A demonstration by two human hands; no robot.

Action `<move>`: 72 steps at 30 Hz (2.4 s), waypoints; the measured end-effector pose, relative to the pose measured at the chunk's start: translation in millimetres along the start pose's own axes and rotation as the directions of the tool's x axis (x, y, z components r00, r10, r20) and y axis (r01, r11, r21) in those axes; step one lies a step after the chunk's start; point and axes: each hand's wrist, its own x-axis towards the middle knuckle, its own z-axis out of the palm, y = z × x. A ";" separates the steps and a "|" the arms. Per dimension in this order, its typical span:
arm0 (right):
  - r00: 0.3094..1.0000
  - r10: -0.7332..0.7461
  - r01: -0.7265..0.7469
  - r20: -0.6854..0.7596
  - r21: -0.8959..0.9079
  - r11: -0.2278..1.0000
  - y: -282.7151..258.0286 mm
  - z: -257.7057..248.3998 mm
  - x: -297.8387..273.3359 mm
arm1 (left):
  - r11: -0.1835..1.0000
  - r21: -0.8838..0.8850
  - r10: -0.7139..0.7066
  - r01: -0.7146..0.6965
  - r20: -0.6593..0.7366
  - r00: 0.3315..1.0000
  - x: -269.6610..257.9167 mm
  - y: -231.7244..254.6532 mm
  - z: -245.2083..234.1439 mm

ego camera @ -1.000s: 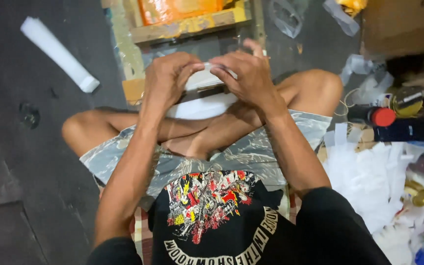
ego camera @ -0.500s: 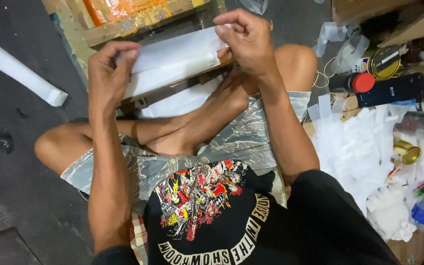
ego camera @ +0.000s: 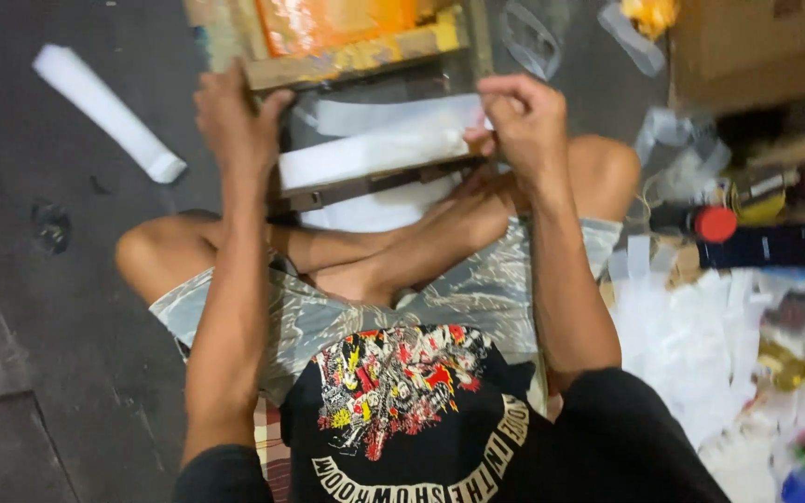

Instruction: The person sits cross-legged on the floor and uses a squeegee to spread orange ink across a screen printing frame. They repeatedly place white foam strips under the frame, pull them through the ink, and set them aside.

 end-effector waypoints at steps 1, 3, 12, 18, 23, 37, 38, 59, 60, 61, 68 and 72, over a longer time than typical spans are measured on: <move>1.000 -0.014 0.014 0.019 -0.001 1.000 0.3 1.4 1.1 | 1.000 0.004 -0.014 0.014 -0.019 1.000 -0.5 6.6 -7.4; 0.997 0.049 -0.046 -0.054 0.058 0.997 1.5 1.3 2.3 | 0.993 -0.109 0.043 -0.051 -0.066 0.997 -1.3 22.6 -20.6; 0.988 0.151 -0.142 -0.014 0.273 0.951 16.6 20.5 16.6 | 0.988 -0.127 0.034 -0.083 -0.345 0.938 12.6 41.5 -36.3; 0.996 -0.074 0.076 0.055 -0.041 0.996 25.1 62.9 33.7 | 0.981 -0.170 0.005 -0.092 -0.454 0.891 70.3 74.5 -86.1; 0.907 -0.377 0.385 0.189 -0.735 0.558 18.4 75.0 42.8 | 0.958 -0.275 -0.051 -0.078 -0.434 0.900 86.9 87.6 -103.1; 0.831 -0.436 0.469 0.345 -0.856 0.215 55.3 134.8 68.6 | 0.949 -0.312 -0.101 -0.033 -0.404 0.909 99.3 102.3 -123.3; 0.866 -0.339 0.466 0.368 -0.838 0.282 49.6 135.0 63.3 | 0.942 -0.333 -0.109 -0.031 -0.392 0.914 99.5 104.3 -126.9; 0.870 -0.334 0.473 0.362 -0.802 0.364 59.4 131.3 87.8 | 0.934 -0.356 -0.114 -0.037 -0.393 0.913 104.5 107.4 -131.3; 0.885 -0.292 0.455 0.362 -0.802 0.386 55.1 130.9 87.0 | 0.933 -0.359 -0.124 -0.024 -0.382 0.916 105.2 107.0 -131.0; 0.885 -0.293 0.456 0.363 -0.802 0.385 60.9 131.4 88.5 | 0.933 -0.359 -0.124 -0.024 -0.383 0.915 106.1 106.2 -130.4; 0.872 -0.339 0.462 0.355 -0.827 0.322 68.9 134.3 89.2 | 0.938 -0.344 -0.107 -0.037 -0.390 0.914 108.2 103.7 -128.1; 0.881 -0.288 0.462 0.376 -0.818 0.342 60.2 132.3 87.0 | 0.940 -0.340 -0.110 -0.030 -0.386 0.916 108.7 106.4 -131.4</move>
